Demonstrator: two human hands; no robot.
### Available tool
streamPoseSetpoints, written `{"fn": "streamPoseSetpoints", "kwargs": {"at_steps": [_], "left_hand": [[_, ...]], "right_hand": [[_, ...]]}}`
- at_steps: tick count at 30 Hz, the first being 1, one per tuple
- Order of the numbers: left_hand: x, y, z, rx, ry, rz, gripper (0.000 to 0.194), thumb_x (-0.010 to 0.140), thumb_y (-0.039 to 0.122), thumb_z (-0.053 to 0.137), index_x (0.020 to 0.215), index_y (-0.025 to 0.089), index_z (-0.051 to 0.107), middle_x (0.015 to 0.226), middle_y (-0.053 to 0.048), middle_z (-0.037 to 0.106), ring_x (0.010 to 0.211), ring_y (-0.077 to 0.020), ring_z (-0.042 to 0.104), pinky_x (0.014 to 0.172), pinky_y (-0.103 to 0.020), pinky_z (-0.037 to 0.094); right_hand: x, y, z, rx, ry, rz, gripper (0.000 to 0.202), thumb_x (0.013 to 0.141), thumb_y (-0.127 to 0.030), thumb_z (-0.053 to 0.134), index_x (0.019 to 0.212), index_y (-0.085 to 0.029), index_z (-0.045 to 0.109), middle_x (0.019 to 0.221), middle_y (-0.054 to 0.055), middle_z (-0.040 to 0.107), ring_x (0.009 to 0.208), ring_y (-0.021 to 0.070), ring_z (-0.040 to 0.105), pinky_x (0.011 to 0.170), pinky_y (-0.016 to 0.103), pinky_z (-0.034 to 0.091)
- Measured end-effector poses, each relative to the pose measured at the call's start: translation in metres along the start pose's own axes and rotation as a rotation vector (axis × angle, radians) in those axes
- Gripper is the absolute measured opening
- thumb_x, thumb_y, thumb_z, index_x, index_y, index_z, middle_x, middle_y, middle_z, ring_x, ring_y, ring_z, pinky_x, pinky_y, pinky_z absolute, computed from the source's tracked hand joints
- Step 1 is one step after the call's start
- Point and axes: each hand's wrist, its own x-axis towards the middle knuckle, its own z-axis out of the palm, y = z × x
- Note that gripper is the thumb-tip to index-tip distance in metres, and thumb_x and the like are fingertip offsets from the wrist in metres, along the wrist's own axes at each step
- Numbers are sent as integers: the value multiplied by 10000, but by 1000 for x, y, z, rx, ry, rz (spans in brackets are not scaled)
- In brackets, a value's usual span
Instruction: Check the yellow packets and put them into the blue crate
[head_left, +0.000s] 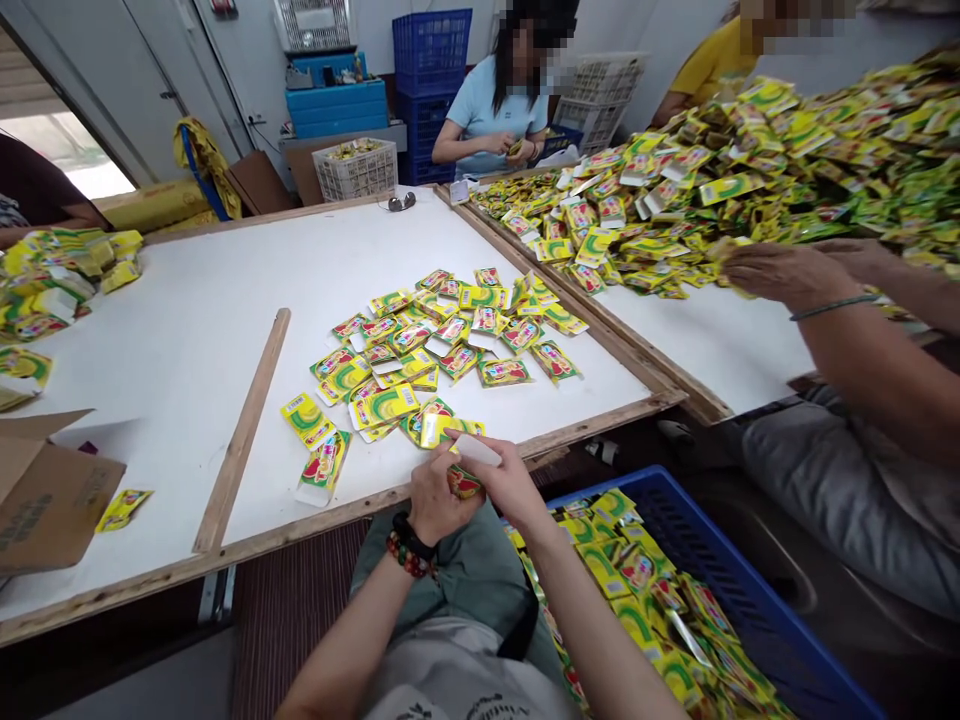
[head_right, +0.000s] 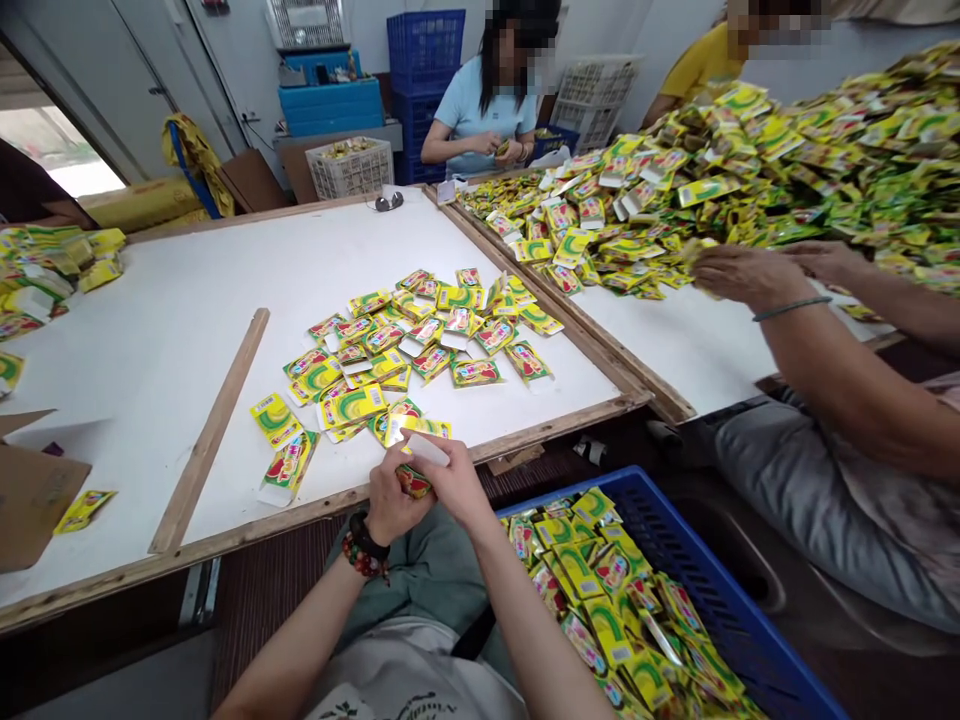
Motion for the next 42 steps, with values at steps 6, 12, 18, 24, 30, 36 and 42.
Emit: {"fn": "streamPoseSetpoints", "kwargs": {"at_steps": [6, 12, 18, 24, 30, 36, 42], "left_hand": [[9, 5, -3, -153, -114, -63, 700, 733, 317, 648, 1301, 200, 256, 1184, -143, 613, 1031, -260, 658, 831, -404, 564], [10, 7, -5, -73, -210, -248, 710, 710, 360, 657, 1290, 177, 291, 1127, -169, 620, 890, -301, 679, 705, -430, 563], [8, 6, -4, -40, -250, -301, 749, 693, 393, 652, 1308, 168, 288, 1029, -137, 647, 852, -297, 670, 691, -410, 545], [10, 5, -4, -27, -294, -357, 581, 758, 304, 560, 1271, 146, 337, 915, -116, 666, 763, -273, 668, 634, -365, 518], [13, 5, -7, -83, -317, -296, 605, 704, 298, 612, 1245, 183, 368, 988, -110, 661, 787, -261, 666, 694, -380, 534], [15, 7, -10, -165, -280, -289, 567, 733, 384, 624, 1201, 171, 382, 972, -117, 662, 781, -256, 665, 674, -365, 533], [13, 5, -9, -148, -262, -305, 530, 734, 349, 599, 1198, 178, 408, 898, -94, 658, 744, -256, 648, 646, -361, 512]], "right_hand": [[-18, 6, -3, -318, 1, -361, 318, 818, -334, 629, 1121, -277, 707, 1140, 20, 707, 1074, 306, 648, 973, 468, 469], [-10, 10, 2, -327, 148, -277, 347, 870, -376, 565, 1155, -223, 689, 1101, 47, 723, 928, 286, 698, 873, 447, 537], [-8, -2, -2, -436, -36, -311, 338, 909, -346, 515, 1179, -218, 672, 1079, 41, 736, 964, 264, 692, 899, 439, 529], [-15, 4, -1, -764, -90, -552, 430, 947, -273, 445, 1368, -208, 506, 1084, 125, 718, 925, 245, 692, 827, 387, 552], [-22, 16, -8, -707, -23, -500, 587, 923, -294, 486, 1478, -210, 314, 1105, 97, 704, 889, 224, 679, 779, 343, 548], [-32, 18, -2, -606, 73, -400, 712, 885, -310, 552, 1507, -186, 228, 1086, 99, 704, 621, 151, 612, 632, 261, 533], [-31, 20, 3, -570, -6, -475, 551, 919, -264, 487, 1455, -222, 367, 1177, 94, 678, 934, 217, 664, 863, 346, 522]]}}
